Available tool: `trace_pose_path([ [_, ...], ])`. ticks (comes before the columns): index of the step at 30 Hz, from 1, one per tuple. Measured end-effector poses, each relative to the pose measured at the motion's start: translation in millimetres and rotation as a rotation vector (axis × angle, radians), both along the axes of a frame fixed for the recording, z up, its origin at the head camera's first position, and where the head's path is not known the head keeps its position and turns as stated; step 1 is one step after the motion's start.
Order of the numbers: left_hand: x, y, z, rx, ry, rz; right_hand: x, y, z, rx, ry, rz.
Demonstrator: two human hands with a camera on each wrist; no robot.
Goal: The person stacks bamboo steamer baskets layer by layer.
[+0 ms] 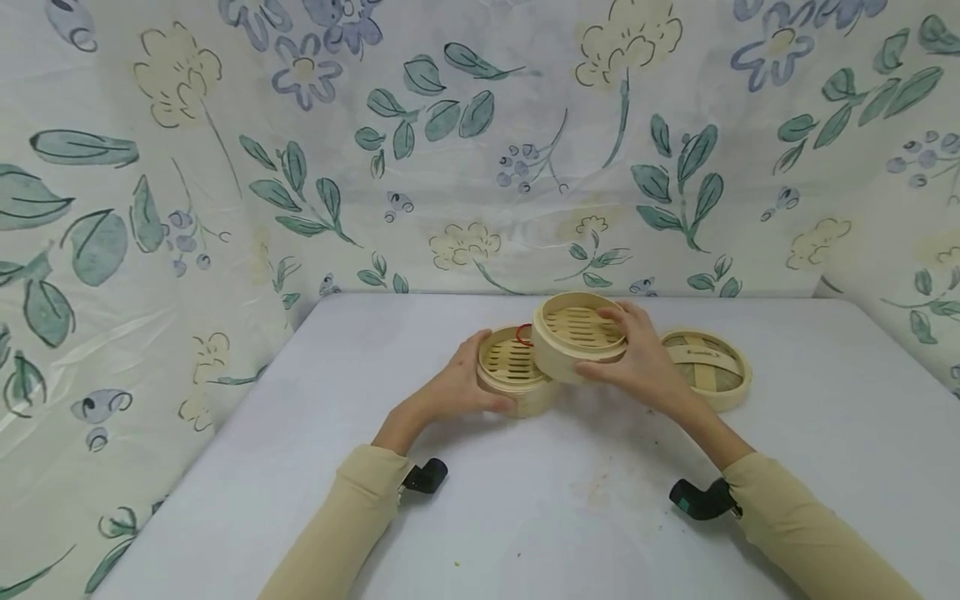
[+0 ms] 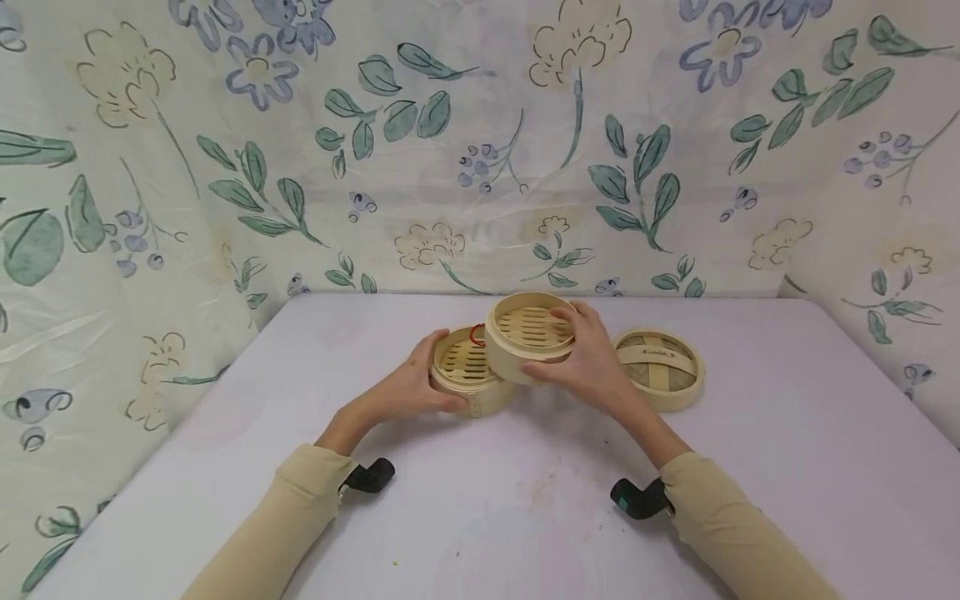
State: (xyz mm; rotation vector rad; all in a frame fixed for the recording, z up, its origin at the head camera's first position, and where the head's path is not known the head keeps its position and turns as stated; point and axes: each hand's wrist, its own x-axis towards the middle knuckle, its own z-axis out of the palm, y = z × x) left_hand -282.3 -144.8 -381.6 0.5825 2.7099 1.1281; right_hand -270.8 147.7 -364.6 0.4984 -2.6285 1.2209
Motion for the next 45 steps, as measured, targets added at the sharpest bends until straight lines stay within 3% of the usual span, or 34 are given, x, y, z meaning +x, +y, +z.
trace_pose_path([
  [16, -3.7, -1.2, -5.0, 0.054, -0.007, 0.016, -8.5, -39, 0.1, -0.056, 0.005, 0.095],
  [30, -2.8, -2.2, -6.2, 0.076, -0.003, 0.025, -18.6, -59, -0.6, -0.039, 0.027, 0.102],
  [45, -4.5, -2.0, -7.3, 0.123, -0.007, -0.006, -16.5, -69, 1.7, -0.015, 0.043, 0.087],
])
